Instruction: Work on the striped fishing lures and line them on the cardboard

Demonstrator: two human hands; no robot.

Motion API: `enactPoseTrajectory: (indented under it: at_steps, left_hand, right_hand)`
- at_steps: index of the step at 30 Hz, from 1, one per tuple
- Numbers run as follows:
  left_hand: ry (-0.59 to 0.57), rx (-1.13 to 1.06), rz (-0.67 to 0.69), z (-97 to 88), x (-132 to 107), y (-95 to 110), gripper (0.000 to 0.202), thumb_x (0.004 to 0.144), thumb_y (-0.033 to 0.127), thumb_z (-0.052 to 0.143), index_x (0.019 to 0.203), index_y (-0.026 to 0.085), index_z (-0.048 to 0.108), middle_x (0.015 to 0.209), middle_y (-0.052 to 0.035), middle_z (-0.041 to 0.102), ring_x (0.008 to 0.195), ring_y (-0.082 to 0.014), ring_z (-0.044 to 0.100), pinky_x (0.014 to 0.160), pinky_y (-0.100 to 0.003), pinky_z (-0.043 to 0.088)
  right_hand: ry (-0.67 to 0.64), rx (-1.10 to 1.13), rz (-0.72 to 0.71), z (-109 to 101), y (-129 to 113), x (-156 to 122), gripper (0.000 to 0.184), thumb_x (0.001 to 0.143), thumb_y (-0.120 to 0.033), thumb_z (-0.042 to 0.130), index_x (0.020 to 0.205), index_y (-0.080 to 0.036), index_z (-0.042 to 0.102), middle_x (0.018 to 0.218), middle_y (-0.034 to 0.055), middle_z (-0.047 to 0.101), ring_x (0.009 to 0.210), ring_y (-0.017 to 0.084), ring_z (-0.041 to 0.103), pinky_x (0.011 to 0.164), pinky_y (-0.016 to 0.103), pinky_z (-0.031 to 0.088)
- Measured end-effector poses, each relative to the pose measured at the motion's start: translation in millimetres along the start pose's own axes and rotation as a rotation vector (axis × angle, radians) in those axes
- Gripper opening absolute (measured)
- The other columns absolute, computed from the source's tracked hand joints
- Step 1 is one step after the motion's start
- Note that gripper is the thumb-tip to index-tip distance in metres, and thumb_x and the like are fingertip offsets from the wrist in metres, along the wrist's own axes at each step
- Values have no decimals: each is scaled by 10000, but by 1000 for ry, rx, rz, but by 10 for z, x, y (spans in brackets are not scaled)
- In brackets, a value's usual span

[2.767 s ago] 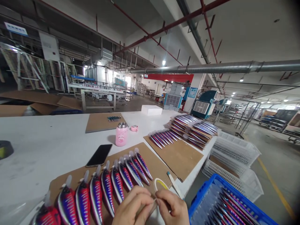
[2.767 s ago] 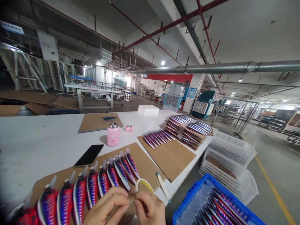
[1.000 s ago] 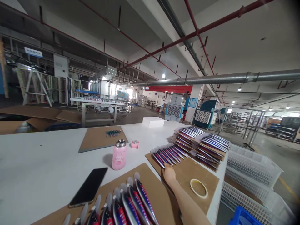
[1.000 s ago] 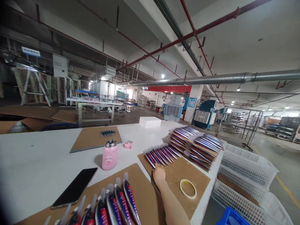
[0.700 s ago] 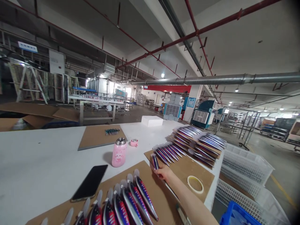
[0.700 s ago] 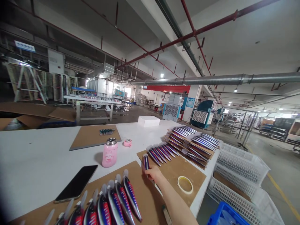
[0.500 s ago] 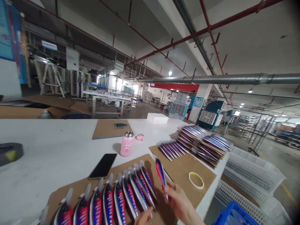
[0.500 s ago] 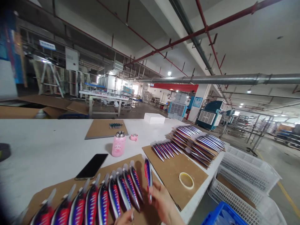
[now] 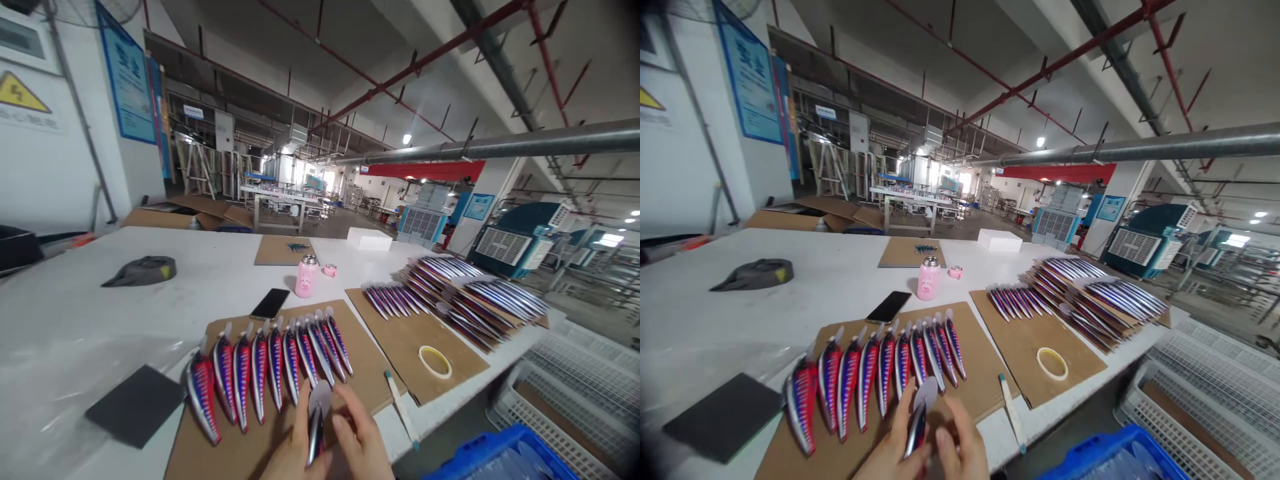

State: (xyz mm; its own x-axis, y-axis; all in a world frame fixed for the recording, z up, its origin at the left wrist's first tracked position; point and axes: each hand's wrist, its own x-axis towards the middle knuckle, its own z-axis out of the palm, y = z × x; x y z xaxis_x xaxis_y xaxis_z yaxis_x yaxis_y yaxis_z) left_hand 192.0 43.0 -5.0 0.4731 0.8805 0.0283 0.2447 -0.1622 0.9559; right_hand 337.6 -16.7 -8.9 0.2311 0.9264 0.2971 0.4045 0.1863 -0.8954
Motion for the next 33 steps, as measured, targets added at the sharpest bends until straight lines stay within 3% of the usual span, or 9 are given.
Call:
enactPoseTrajectory:
  at_steps: [3, 5, 8, 12, 15, 21, 27, 29, 33]
  left_hand:
    - [28, 199, 23, -53, -323, -62, 877, 699, 301, 538, 1451, 108, 130, 1120, -152, 653, 864, -254, 669, 739, -301, 481]
    - [62, 365, -22, -116, -499, -72, 792, 715, 354, 556, 1420, 125, 277, 940, -123, 709, 724, -259, 681, 675, -302, 476]
    - [106, 481, -79, -261, -622, -19, 820, 680, 408, 636, 1404, 167, 336, 663, -46, 687, 578, -260, 651, 606, -300, 453]
    - [121, 545, -107, -490, -543, 100, 731, 725, 308, 596, 1404, 202, 345, 674, -27, 664, 638, -246, 640, 629, -288, 436]
    - [77, 389, -9, -589, -417, 143, 649, 749, 157, 492, 1382, 238, 375, 775, 1, 665, 721, -170, 623, 719, -234, 436]
    - [-32, 257, 52, -588, -261, 78, 610, 714, 71, 448, 1282, 283, 510, 773, 33, 652, 728, -134, 595, 720, -192, 444]
    - [-82, 139, 43, -598, -249, -36, 647, 678, 66, 465, 1287, 283, 501, 728, 51, 598, 694, -125, 561, 678, -179, 442]
    - [-65, 124, 33, -584, -253, -46, 651, 675, 64, 460, 1287, 282, 497, 713, 61, 590, 667, -114, 555, 641, -167, 431]
    - [-5, 169, 31, -532, -258, -47, 691, 662, 40, 445, 1316, 264, 454, 692, 73, 603, 622, -97, 560, 607, -158, 417]
  right_hand:
    - [-195, 156, -14, 211, -51, 224, 405, 803, -424, 583, 1144, -212, 631, 1025, 57, 703, 854, 215, 653, 780, 302, 517]
    - [-343, 259, 18, 377, -87, 265, 343, 804, -391, 585, 1074, -197, 667, 948, 38, 715, 853, 208, 650, 767, 287, 506]
    - [-407, 288, 49, 519, -108, 230, 267, 815, -234, 526, 1020, -183, 688, 881, 19, 716, 838, 189, 646, 770, 270, 487]
    - [-429, 133, -14, 494, -100, 200, 417, 741, -64, 436, 1063, -186, 672, 977, 36, 714, 934, 188, 641, 876, 296, 456]
    - [-444, 28, -65, 431, -135, 218, 491, 719, -44, 429, 1141, -196, 628, 1083, 57, 691, 1018, 200, 623, 915, 316, 442]
    - [-494, 22, -76, 385, -247, 258, 537, 702, -35, 439, 1180, -230, 585, 1073, 35, 682, 1013, 195, 616, 927, 309, 436]
    - [-445, 29, 14, 414, -122, 238, 557, 682, -37, 484, 1187, -249, 581, 1095, 21, 679, 1034, 193, 612, 939, 316, 433]
    - [-429, 21, 16, 426, -100, 241, 475, 680, -39, 494, 1087, -237, 640, 1074, 29, 684, 1032, 197, 614, 926, 316, 440]
    - [-445, -8, -39, 439, -143, 270, 242, 682, -42, 497, 702, -192, 686, 984, 55, 698, 952, 197, 646, 848, 282, 468]
